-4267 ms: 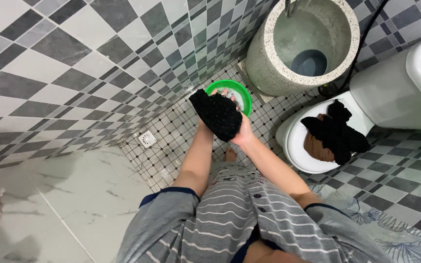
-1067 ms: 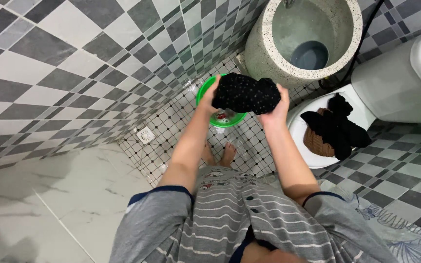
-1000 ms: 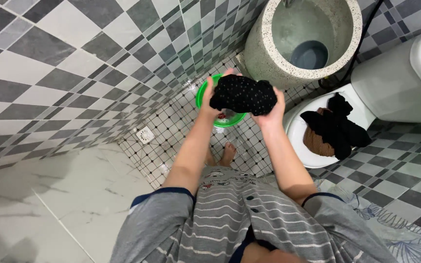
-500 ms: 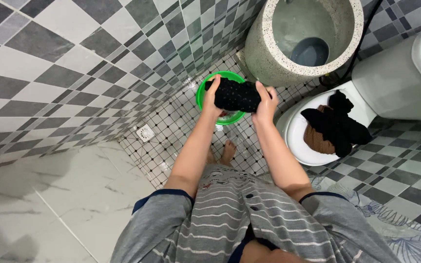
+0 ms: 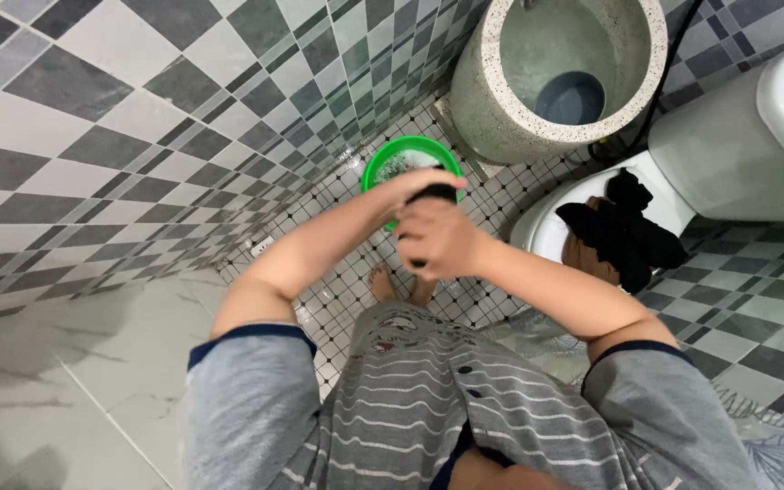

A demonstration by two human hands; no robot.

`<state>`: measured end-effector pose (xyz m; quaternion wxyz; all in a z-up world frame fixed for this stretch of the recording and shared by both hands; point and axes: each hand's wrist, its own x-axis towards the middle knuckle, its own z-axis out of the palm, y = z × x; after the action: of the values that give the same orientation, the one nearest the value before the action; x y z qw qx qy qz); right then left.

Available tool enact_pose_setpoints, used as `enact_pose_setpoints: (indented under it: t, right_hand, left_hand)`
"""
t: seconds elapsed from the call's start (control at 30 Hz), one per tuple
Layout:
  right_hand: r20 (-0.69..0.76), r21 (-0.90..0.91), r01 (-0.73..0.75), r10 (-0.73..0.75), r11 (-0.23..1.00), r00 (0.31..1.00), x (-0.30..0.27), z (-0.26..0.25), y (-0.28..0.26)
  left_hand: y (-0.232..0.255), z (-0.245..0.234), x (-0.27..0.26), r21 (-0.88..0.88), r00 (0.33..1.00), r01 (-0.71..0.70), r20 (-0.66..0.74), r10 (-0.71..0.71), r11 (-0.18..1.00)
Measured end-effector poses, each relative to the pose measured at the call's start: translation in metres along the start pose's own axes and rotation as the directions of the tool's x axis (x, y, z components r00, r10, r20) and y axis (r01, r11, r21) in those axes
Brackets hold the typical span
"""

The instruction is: Hand-washing several pieces of clothing in a soapy bucket of water in a bathroom.

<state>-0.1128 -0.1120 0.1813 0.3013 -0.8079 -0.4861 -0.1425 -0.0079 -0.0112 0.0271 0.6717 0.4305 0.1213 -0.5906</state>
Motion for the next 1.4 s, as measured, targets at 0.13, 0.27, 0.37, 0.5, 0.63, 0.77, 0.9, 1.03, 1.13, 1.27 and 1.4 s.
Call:
enact_pose_setpoints:
  t: [0.13, 0.27, 0.37, 0.5, 0.63, 0.77, 0.9, 1.03, 1.13, 1.27, 1.4]
  right_hand:
    - [0.190, 0.023, 0.112, -0.115, 0.993, 0.975, -0.008, 0.034, -0.008]
    - [0.350, -0.009, 0.199, -0.184, 0.980, 0.919, -0.021, 0.078, 0.000]
    - [0.447, 0.024, 0.191, -0.181, 0.981, 0.876, -0.017, 0.098, 0.010]
    - [0.644, 0.103, 0.094, -0.139, 0.990, 0.752, -0.038, 0.172, 0.028]
    - [0.743, 0.041, 0.064, -0.073, 0.997, 0.665, -0.048, 0.201, 0.039]
    - [0.699, 0.068, 0.050, -0.083, 0.996, 0.710, -0.049, 0.202, 0.046]
    - [0.650, 0.096, 0.017, -0.076, 0.995, 0.756, -0.060, 0.199, 0.047]
    - [0.469, 0.022, 0.043, -0.048, 0.999, 0.882, -0.041, 0.121, 0.036]
    - [0.017, -0.038, -0.036, 0.036, 0.999, 0.999, -0.048, 0.069, 0.039]
    - [-0.516, 0.307, -0.476, 0.564, 0.824, 0.644, -0.117, 0.047, 0.063]
    - [-0.525, 0.784, -0.375, 0.851, 0.495, 0.025, -0.207, 0.041, 0.089]
  left_hand:
    - [-0.015, -0.001, 0.025, 0.234, 0.993, 0.115, -0.038, -0.109, 0.965]
    - [-0.025, -0.009, 0.051, 0.701, 0.987, 0.013, -0.121, 0.101, 0.713]
    - [-0.028, -0.012, 0.060, 0.885, 0.954, -0.002, -0.138, 0.266, 0.466]
    - [-0.037, -0.016, 0.067, 0.948, 0.918, 0.122, -0.221, 0.330, 0.293]
    - [-0.061, -0.025, 0.067, 0.942, 0.878, 0.229, -0.309, 0.365, 0.247]
    - [-0.077, -0.048, 0.082, 0.940, 0.865, 0.250, -0.325, 0.381, 0.234]
    - [-0.052, -0.067, 0.080, 0.939, 0.862, 0.196, -0.302, 0.407, 0.282]
    - [-0.028, -0.088, 0.087, 0.819, 0.870, -0.116, -0.189, 0.455, 0.562]
    - [-0.009, -0.082, 0.078, 0.592, 0.922, -0.086, -0.257, 0.289, 0.801]
    - [0.003, -0.054, 0.079, 0.158, 0.974, -0.189, -0.093, 0.206, 0.969]
    - [0.008, 0.007, 0.086, -0.010, 0.951, -0.302, 0.061, 0.302, 0.953]
